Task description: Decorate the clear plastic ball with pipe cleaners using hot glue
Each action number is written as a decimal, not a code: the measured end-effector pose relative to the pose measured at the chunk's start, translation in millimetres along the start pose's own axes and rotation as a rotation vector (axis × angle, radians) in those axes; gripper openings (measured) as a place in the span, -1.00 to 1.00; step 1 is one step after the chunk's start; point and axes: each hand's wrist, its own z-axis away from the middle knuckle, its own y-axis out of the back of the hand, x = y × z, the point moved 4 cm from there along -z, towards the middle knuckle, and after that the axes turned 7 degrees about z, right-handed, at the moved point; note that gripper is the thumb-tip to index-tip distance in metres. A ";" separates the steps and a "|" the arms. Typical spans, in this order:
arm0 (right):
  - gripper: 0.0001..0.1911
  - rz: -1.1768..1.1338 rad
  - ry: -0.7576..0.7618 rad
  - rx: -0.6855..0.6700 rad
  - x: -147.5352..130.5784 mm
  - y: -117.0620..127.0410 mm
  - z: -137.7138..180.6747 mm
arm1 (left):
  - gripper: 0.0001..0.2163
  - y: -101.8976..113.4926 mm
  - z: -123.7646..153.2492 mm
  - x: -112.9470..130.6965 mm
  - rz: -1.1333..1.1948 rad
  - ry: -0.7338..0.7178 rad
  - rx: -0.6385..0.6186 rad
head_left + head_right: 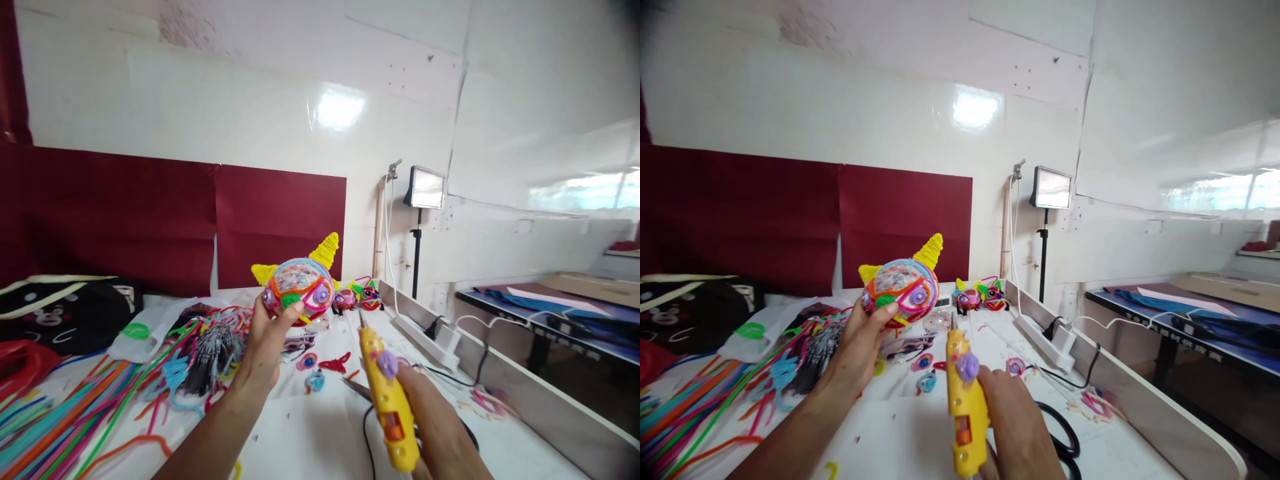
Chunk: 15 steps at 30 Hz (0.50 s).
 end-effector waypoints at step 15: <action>-0.67 0.357 0.322 -0.395 -16.6 -54.1 66.7 | -0.40 -0.6 -3.2 -2.5 -0.046 -0.072 -0.030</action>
